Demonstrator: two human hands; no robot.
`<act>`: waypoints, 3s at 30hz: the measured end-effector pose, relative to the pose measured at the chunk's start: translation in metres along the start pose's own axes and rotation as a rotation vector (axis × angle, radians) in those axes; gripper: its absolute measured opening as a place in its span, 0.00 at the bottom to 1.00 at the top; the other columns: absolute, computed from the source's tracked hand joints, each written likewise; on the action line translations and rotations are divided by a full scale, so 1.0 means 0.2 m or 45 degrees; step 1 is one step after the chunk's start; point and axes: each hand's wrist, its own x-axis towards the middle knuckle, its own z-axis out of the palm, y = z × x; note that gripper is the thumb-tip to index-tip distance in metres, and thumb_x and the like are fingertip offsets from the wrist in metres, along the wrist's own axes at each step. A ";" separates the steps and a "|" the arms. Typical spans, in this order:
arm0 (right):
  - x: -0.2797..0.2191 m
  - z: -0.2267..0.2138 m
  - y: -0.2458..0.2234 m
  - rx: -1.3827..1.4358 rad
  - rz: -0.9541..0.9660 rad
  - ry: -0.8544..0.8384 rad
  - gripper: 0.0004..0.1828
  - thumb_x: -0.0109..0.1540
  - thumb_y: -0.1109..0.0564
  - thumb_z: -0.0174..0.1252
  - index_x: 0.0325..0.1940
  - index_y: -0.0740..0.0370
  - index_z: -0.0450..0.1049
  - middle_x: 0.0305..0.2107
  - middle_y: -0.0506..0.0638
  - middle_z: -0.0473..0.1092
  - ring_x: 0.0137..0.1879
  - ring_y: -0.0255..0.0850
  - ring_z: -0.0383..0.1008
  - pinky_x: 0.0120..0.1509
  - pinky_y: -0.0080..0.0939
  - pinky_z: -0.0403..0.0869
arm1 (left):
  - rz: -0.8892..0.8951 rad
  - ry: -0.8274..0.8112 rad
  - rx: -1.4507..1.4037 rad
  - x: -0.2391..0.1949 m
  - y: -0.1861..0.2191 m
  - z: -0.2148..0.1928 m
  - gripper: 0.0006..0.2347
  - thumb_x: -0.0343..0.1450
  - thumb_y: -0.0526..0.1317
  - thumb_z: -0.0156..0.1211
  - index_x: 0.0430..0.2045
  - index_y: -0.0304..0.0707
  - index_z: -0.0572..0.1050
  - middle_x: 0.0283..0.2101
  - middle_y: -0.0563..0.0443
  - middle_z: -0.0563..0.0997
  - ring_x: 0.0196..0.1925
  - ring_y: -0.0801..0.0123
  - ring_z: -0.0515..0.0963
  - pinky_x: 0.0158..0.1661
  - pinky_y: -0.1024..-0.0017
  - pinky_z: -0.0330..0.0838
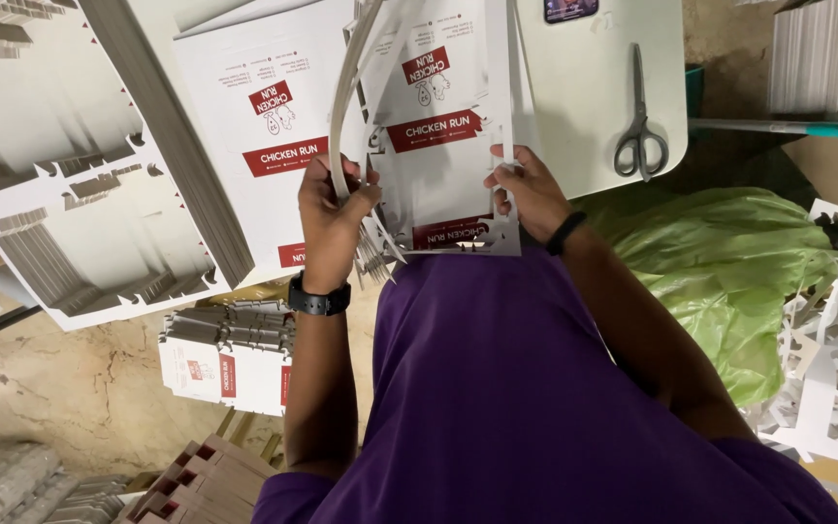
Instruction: Stripping waste material from die-cut cardboard sheets and folding them into boxes
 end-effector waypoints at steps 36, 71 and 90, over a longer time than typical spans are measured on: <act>0.00 0.14 -0.04 0.504 0.198 -0.074 0.36 0.68 0.28 0.43 0.70 0.50 0.67 0.47 0.51 0.72 0.45 0.45 0.77 0.49 0.48 0.77 | -0.193 -0.305 0.941 -0.01 -0.24 0.42 0.16 0.66 0.56 0.63 0.34 0.46 0.79 0.33 0.46 0.86 0.36 0.49 0.87 0.42 0.52 0.79; -0.21 0.05 0.32 -0.669 0.137 0.437 0.32 0.56 0.55 0.68 0.60 0.55 0.62 0.43 0.58 0.69 0.50 0.53 0.78 0.52 0.51 0.76 | -0.480 -0.468 0.220 0.11 -0.24 0.17 0.18 0.70 0.37 0.66 0.52 0.25 0.74 0.40 0.27 0.81 0.32 0.51 0.87 0.33 0.61 0.87; -0.42 0.30 -0.07 -0.715 -0.267 0.069 0.37 0.61 0.57 0.58 0.76 0.43 0.64 0.35 0.52 0.76 0.35 0.42 0.80 0.41 0.46 0.79 | -0.320 -0.488 0.627 0.08 -0.19 0.26 0.26 0.68 0.55 0.68 0.47 0.27 0.76 0.36 0.23 0.83 0.30 0.59 0.84 0.27 0.65 0.79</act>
